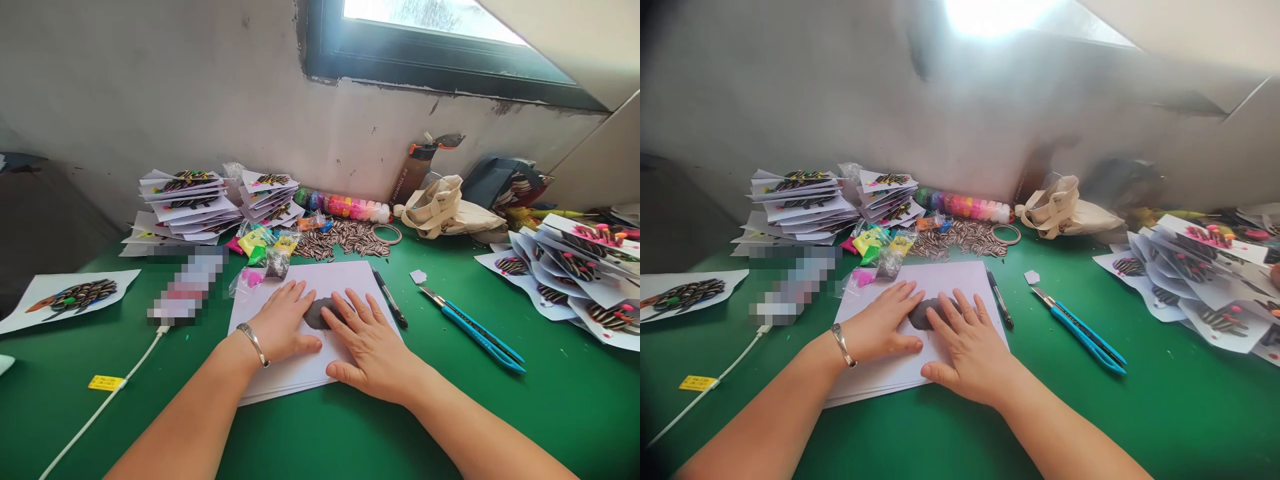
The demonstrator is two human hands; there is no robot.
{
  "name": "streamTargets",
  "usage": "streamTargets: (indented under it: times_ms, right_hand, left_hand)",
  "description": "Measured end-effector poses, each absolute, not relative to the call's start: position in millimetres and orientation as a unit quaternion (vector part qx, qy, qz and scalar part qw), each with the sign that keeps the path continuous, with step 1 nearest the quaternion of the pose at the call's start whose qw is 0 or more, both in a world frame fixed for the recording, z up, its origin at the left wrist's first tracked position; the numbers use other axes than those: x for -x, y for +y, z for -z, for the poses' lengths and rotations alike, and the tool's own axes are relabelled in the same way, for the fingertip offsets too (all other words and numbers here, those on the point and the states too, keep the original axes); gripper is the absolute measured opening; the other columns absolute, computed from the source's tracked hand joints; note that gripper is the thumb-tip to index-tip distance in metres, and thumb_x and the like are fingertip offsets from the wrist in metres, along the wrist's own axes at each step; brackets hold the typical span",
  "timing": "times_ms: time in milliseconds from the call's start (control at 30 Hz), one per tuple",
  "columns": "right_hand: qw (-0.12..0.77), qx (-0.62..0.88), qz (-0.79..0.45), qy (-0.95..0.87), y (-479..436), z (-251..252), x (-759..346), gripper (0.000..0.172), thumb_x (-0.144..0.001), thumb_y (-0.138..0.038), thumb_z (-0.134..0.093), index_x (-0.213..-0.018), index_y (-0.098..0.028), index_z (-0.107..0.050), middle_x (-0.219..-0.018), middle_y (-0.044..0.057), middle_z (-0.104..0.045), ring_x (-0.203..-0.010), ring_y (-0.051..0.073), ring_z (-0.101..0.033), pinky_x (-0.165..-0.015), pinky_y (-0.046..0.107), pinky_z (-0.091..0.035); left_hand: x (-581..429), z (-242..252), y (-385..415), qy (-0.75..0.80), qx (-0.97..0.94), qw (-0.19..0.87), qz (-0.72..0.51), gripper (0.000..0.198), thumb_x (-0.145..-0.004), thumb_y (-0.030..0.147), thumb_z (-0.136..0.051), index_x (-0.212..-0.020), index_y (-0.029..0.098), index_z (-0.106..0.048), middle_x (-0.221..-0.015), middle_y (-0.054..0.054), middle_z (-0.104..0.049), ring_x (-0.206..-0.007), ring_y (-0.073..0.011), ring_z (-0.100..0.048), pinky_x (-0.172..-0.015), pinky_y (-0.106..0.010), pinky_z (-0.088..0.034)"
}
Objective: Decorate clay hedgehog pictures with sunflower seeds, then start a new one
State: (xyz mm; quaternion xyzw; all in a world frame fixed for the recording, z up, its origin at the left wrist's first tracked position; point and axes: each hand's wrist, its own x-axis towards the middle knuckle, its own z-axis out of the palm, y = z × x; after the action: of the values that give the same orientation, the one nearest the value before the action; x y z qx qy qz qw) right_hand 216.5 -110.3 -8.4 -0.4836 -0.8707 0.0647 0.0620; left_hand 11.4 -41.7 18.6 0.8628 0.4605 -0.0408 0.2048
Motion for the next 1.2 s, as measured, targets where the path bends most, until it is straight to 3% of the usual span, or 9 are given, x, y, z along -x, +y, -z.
streamTargets:
  times_ms: [200,733,867,1067,1200]
  right_hand:
    - [0.054,0.477,-0.077,-0.874,-109.5,6.5,-217.6,0.075,-0.081,-0.069,-0.033,-0.143,-0.029,-0.021,-0.151,0.006,-0.010,-0.137,0.034,0.000,-0.106,0.061,-0.006]
    - [0.054,0.480,-0.095,-0.870,-109.1,4.1,-217.8,0.071,-0.081,-0.068,-0.033,-0.142,-0.036,-0.016,-0.152,0.003,-0.002,-0.137,0.034,0.001,-0.105,0.061,-0.006]
    - [0.035,0.457,-0.111,-0.882,-107.5,1.3,-220.9,0.066,-0.082,-0.067,-0.034,-0.141,-0.039,-0.020,-0.152,0.002,-0.006,-0.137,0.035,0.000,-0.105,0.062,-0.007]
    - [0.065,0.468,-0.071,-0.879,-108.0,4.7,-223.5,0.065,-0.082,-0.065,-0.037,-0.140,-0.040,-0.019,-0.152,0.001,0.001,-0.137,0.036,-0.002,-0.105,0.062,-0.009]
    - [0.059,0.455,-0.065,-0.886,-108.5,7.4,-224.4,0.062,-0.083,-0.066,-0.036,-0.138,-0.042,-0.025,-0.152,-0.001,-0.002,-0.136,0.037,-0.002,-0.104,0.063,-0.009]
  left_hand:
    - [-12.6,-21.7,-42.9,0.466,-0.857,0.216,0.039,0.089,-0.063,0.055,-0.064,-0.138,0.017,-0.033,-0.149,-0.015,-0.019,-0.136,-0.0340,-0.011,-0.109,-0.048,-0.017]
    - [-13.9,-23.2,-43.0,0.465,-0.859,0.206,0.053,0.090,-0.065,0.056,-0.061,-0.139,0.015,-0.031,-0.149,-0.015,-0.017,-0.137,-0.0327,-0.008,-0.109,-0.046,-0.016]
    - [-13.4,-22.1,-43.1,0.466,-0.858,0.207,0.058,0.090,-0.065,0.055,-0.062,-0.139,0.017,-0.030,-0.150,-0.014,-0.017,-0.137,-0.0327,-0.008,-0.109,-0.046,-0.016]
    - [-13.2,-22.7,-42.6,0.464,-0.857,0.216,0.057,0.091,-0.065,0.056,-0.062,-0.139,0.015,-0.031,-0.150,-0.015,-0.015,-0.137,-0.0330,-0.007,-0.109,-0.046,-0.015]
    - [-13.7,-24.5,-42.3,0.468,-0.852,0.224,0.066,0.092,-0.065,0.056,-0.062,-0.140,0.015,-0.028,-0.150,-0.014,-0.013,-0.137,-0.0323,-0.005,-0.110,-0.046,-0.014]
